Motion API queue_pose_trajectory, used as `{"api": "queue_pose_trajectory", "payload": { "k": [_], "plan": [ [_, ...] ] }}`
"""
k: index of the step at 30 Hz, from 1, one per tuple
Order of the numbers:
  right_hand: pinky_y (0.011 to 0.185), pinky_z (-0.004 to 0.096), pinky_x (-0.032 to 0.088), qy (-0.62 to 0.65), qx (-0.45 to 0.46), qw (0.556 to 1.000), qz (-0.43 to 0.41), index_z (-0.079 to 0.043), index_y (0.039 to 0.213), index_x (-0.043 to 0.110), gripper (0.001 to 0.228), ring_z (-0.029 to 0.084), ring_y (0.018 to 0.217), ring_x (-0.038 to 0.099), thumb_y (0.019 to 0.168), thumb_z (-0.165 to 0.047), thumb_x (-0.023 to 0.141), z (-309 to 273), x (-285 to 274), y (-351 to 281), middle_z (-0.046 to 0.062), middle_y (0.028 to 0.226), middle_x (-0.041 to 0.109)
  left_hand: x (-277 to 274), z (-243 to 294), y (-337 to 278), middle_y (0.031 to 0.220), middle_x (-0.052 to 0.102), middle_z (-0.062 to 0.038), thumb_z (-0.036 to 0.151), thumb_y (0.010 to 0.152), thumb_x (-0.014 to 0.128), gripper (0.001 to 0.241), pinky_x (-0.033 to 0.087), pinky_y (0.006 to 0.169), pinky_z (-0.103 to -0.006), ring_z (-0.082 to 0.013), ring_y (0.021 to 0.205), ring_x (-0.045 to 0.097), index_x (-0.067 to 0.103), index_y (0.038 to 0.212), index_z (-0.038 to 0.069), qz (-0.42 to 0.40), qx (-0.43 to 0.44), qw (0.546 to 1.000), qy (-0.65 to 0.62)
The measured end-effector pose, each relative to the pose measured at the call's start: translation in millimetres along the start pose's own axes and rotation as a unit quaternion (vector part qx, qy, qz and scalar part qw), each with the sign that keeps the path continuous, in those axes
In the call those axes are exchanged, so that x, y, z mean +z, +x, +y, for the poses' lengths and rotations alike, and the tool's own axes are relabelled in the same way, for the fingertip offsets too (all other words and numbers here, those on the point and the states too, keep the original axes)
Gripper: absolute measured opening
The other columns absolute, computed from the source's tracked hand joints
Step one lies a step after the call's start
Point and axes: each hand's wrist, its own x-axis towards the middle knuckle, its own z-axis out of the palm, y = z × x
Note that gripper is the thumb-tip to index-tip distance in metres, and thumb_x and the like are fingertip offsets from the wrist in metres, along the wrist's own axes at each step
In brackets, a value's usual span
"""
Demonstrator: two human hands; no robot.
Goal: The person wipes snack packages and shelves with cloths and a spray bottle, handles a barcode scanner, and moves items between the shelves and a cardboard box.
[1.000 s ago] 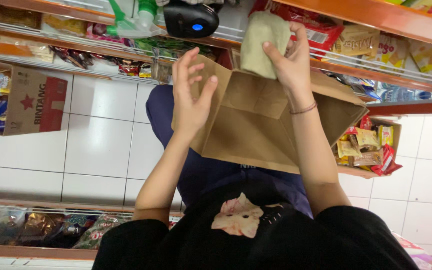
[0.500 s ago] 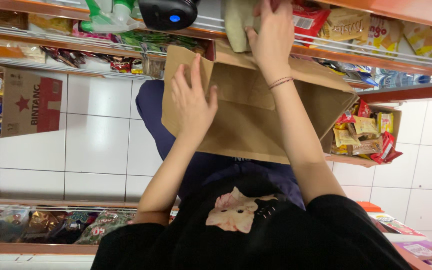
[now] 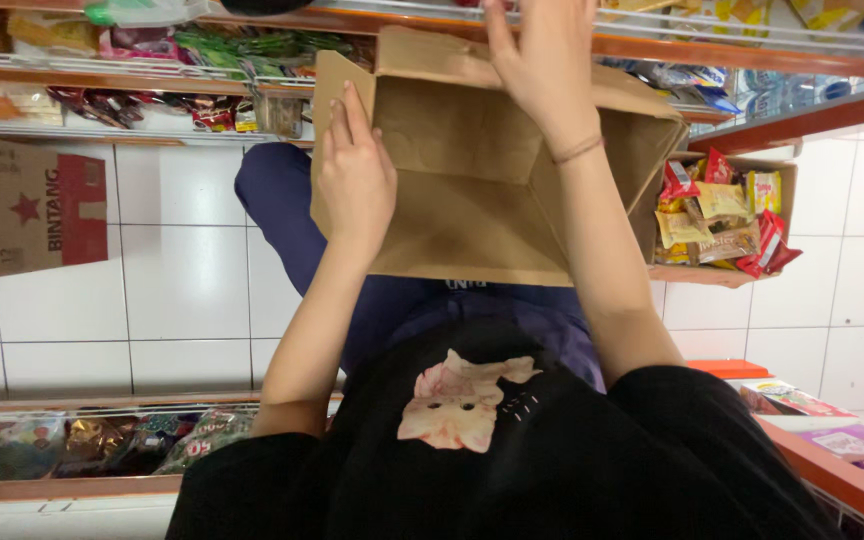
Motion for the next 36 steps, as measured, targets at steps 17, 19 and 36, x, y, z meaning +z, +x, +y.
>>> {"api": "queue_pose_trajectory", "payload": {
  "k": [17, 19, 36],
  "plan": [
    [0.105, 0.041, 0.053, 0.065, 0.345, 0.932, 0.090, 0.003, 0.147, 0.049, 0.051, 0.036, 0.121, 0.068, 0.100, -0.001, 0.069, 53, -131, -281, 0.024, 0.130, 0.069, -61, 64, -16, 0.089, 0.072, -0.022, 0.004, 0.103, 0.066, 0.043, 0.054, 0.060, -0.0402, -0.0324, 0.067, 0.071, 0.057, 0.145, -0.002, -0.053, 0.057, 0.981, -0.177],
    [0.100, 0.040, 0.056, 0.091, 0.370, 0.918, 0.112, 0.004, 0.138, 0.058, 0.034, 0.033, 0.114, 0.074, 0.105, 0.002, 0.063, 55, -145, -295, 0.024, 0.123, 0.075, -65, 78, -16, 0.086, 0.071, -0.022, 0.003, 0.102, 0.068, 0.044, 0.053, 0.059, -0.0384, -0.0294, 0.062, 0.070, 0.058, 0.144, -0.003, -0.069, 0.066, 0.978, -0.188],
    [0.087, 0.026, 0.053, -0.024, 0.453, 0.867, 0.204, 0.007, 0.130, 0.062, 0.022, 0.009, 0.097, 0.063, 0.109, 0.004, 0.064, 6, -318, -337, 0.014, 0.108, 0.075, -111, 211, 16, 0.075, 0.067, -0.019, -0.009, 0.095, 0.069, 0.044, 0.050, 0.068, -0.0304, -0.0200, 0.060, 0.060, 0.061, 0.138, -0.012, -0.155, 0.170, 0.939, -0.255]
  ]
}}
